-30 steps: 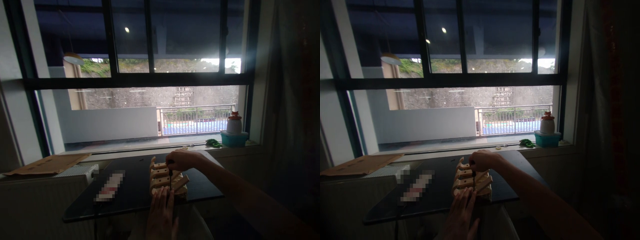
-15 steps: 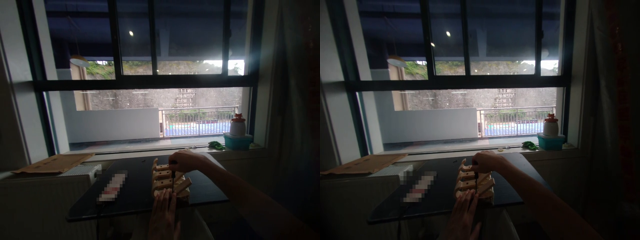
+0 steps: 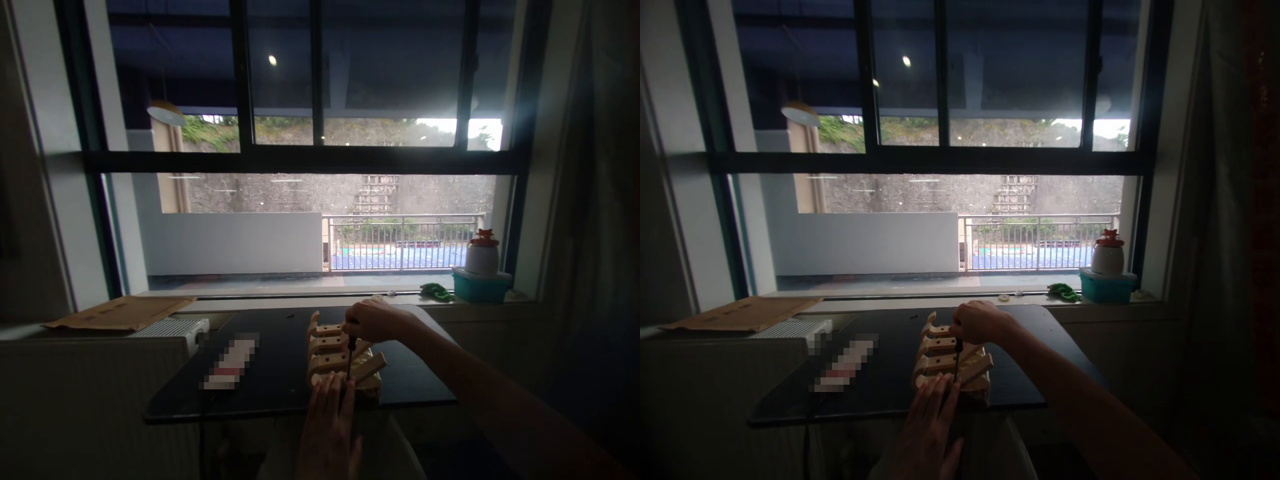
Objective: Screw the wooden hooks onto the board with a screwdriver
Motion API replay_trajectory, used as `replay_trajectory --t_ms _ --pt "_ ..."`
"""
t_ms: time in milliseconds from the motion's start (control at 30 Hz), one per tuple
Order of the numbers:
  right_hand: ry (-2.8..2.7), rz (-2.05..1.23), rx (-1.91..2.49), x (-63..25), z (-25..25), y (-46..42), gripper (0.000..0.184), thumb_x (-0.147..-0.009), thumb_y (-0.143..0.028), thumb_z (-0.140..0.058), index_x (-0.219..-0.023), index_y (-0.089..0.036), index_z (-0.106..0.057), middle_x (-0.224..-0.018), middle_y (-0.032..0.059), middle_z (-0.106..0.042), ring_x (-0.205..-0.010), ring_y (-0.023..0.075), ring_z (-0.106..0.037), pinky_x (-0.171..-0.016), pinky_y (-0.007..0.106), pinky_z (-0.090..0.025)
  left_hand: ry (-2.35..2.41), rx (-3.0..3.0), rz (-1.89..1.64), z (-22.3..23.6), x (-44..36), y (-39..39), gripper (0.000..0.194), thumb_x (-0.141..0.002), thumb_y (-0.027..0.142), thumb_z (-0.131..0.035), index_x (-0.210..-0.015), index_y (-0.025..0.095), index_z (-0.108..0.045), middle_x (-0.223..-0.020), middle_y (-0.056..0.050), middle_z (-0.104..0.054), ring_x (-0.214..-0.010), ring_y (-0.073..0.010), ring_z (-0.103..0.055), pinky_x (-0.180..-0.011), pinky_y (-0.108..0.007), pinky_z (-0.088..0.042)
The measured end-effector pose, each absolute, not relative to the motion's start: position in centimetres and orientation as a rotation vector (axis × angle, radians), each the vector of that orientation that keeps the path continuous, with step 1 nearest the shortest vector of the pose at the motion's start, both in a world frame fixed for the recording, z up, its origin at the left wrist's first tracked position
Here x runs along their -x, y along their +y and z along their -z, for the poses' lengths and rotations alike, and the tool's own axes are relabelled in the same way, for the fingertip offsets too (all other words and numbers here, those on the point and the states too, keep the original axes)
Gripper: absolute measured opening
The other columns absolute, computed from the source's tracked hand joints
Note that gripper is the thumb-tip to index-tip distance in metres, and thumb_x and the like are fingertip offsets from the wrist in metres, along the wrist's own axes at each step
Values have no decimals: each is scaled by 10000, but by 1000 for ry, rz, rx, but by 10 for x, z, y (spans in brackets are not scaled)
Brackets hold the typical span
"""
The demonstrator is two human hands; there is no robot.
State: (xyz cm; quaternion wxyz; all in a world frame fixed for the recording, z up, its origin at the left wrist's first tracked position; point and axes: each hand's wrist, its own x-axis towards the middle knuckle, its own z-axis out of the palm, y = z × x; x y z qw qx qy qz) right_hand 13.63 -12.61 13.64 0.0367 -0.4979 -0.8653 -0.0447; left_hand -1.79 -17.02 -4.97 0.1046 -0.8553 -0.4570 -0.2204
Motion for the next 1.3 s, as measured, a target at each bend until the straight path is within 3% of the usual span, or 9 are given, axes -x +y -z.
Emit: replay_trajectory --t_ms 200,433,633,733,867,1067,1300 --pt "-2710 90 1478 -137 -144 -127 242 -813 -328 -498 -924 -218 -683 -820 13 -679 -660 124 -549 -539 222 -319 -1333 2495 662 53 17 -168 720 -691 187 -550 -1390 169 -376 -1441 -123 -390 -1330 -326 -320 -1080 -483 -298" --pt "-2668 85 1530 -133 -133 -127 291 -871 -342 -437 -947 -172 -662 -827 45 -669 -661 127 -548 -555 225 -334 -1343 2531 684 47 20 -175 697 -729 214 -537 -1400 173 -351 -1458 -124 -360 -1348 -321 -283 -1086 -481 -285" --pt "-2654 125 1543 -135 -134 -127 331 -875 -374 -432 -914 -155 -677 -797 59 -671 -627 129 -540 -533 232 -320 -1296 2480 710 59 16 -166 751 -670 191 -546 -1397 175 -359 -1444 -118 -387 -1336 -321 -309 -1079 -488 -295" --pt "-2672 124 1522 -136 -140 -127 291 -838 -380 -483 -926 -189 -683 -804 41 -677 -643 132 -545 -541 232 -319 -1329 2380 755 67 15 -161 759 -618 162 -557 -1364 176 -418 -1416 -117 -430 -1326 -325 -326 -1081 -480 -292" --pt "-2696 107 1470 -134 -140 -128 226 -824 -301 -492 -909 -205 -677 -819 20 -680 -678 126 -554 -562 226 -325 -1238 2421 711 71 20 -157 752 -660 197 -557 -1389 180 -373 -1428 -122 -412 -1314 -334 -347 -1050 -474 -341" --pt "-2633 132 1508 -131 -129 -127 297 -864 -344 -441 -959 -162 -656 -862 67 -679 -715 153 -573 -556 238 -328 -1213 2423 687 68 25 -160 715 -712 225 -543 -1399 183 -348 -1432 -124 -405 -1311 -333 -354 -1043 -474 -347" --pt "-2610 170 1567 -134 -131 -124 364 -869 -420 -428 -927 -155 -670 -812 73 -680 -643 147 -571 -535 238 -340 -1161 2348 717 73 23 -154 742 -652 208 -566 -1374 181 -393 -1401 -128 -447 -1282 -328 -394 -1037 -444 -347"
